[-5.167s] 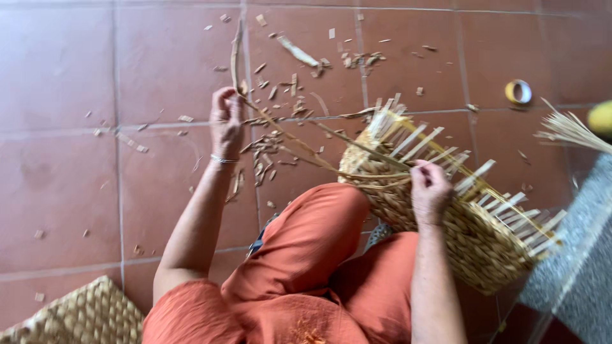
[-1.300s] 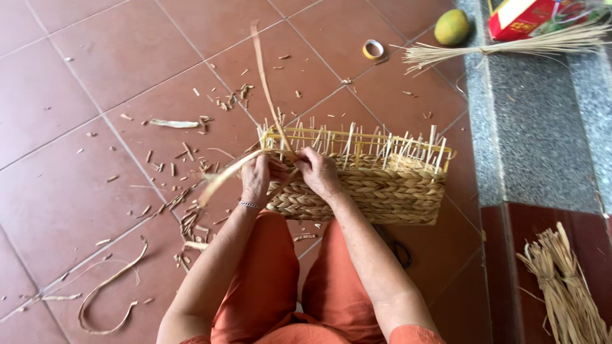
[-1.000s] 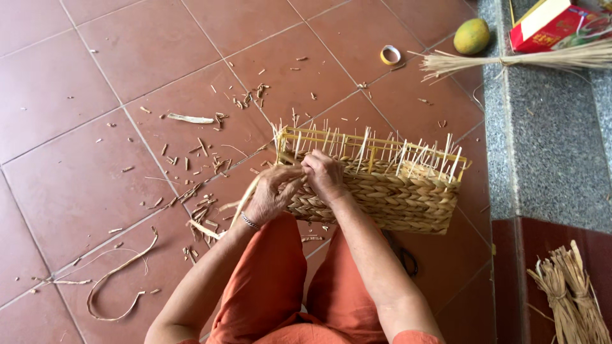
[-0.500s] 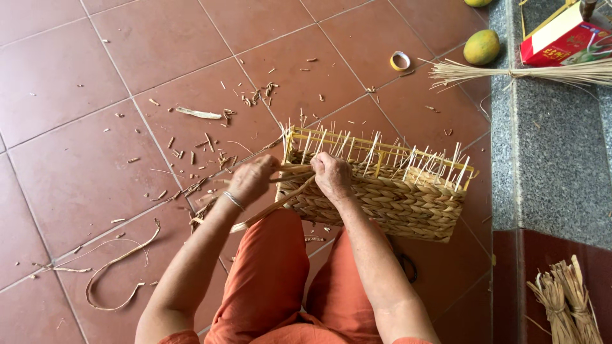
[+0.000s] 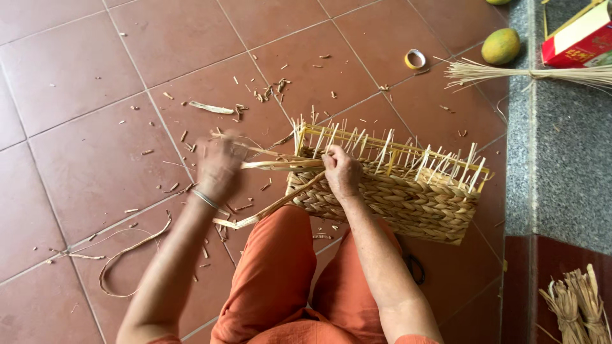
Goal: The person sits on the floor weaving a water hyacinth basket, threading and packing long plant fibers through the woven walls and around the rim frame. They reach to the side to gather and reposition bundles of fiber material and continue weaving new strands into the basket.
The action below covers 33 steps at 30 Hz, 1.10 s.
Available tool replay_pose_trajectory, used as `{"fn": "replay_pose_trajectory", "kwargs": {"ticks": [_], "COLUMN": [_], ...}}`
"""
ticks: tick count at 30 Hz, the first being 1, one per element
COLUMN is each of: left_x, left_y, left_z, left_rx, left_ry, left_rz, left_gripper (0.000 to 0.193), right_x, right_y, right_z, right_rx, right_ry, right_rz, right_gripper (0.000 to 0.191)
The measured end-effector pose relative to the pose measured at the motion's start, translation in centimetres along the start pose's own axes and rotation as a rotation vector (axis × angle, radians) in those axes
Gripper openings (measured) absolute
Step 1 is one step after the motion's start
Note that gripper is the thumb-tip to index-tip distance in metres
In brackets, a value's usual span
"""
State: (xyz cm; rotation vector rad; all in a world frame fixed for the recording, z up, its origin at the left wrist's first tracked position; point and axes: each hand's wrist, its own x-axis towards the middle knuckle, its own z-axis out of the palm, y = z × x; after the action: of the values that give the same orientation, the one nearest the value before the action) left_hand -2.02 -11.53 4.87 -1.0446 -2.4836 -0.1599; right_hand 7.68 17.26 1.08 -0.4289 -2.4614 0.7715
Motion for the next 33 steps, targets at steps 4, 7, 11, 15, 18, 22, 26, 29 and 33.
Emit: {"fn": "replay_pose_trajectory", "kwargs": {"ticks": [4, 7, 11, 15, 18, 22, 26, 29, 33], "left_x": [0.5, 0.8, 1.3, 0.7, -0.5, -0.9, 2.4, 4.7, 4.5], "left_y": [7.7, 9.7, 9.5, 8.0, 5.9, 3.9, 4.8, 6.9, 9.7], "left_z": [3.5, 5.0, 6.1, 6.0, 4.1, -0.5, -3.5, -3.4, -0.9], "left_rx": [-0.432, -0.513, -0.411, -0.387, -0.686, -0.550, -0.270, -0.126, -0.135], "left_ry": [-0.245, -0.011, -0.285, -0.611, -0.639, -0.510, -0.073, 0.217, 0.471], "left_rz": [0.180, 0.135, -0.104, -0.121, -0.209, -0.155, 0.021, 0.065, 0.194], "left_gripper": [0.034, 0.068, 0.076, 0.040, 0.039, 0.016, 0.022, 0.018, 0.024], "right_x": [-0.3, -0.1, 0.0, -0.3, 0.1, 0.6, 0.8, 0.7, 0.6], "right_y": [0.6, 0.9, 0.7, 0.7, 0.4, 0.3, 0.9, 1.3, 2.2], "right_z": [0.2, 1.0, 1.9, 1.1, -0.2, -2.4, -3.3, -2.2, -0.9], "right_rx": [0.028, -0.079, -0.210, -0.066, 0.041, 0.171, 0.197, 0.150, 0.120], "right_ry": [0.094, 0.096, 0.106, -0.039, -0.153, -0.396, -0.550, -0.450, -0.435], "right_rz": [-0.046, -0.185, -0.440, -0.399, -0.292, -0.186, -0.275, -0.231, -0.104], "right_gripper": [0.034, 0.022, 0.016, 0.013, 0.010, 0.017, 0.028, 0.017, 0.012]}}
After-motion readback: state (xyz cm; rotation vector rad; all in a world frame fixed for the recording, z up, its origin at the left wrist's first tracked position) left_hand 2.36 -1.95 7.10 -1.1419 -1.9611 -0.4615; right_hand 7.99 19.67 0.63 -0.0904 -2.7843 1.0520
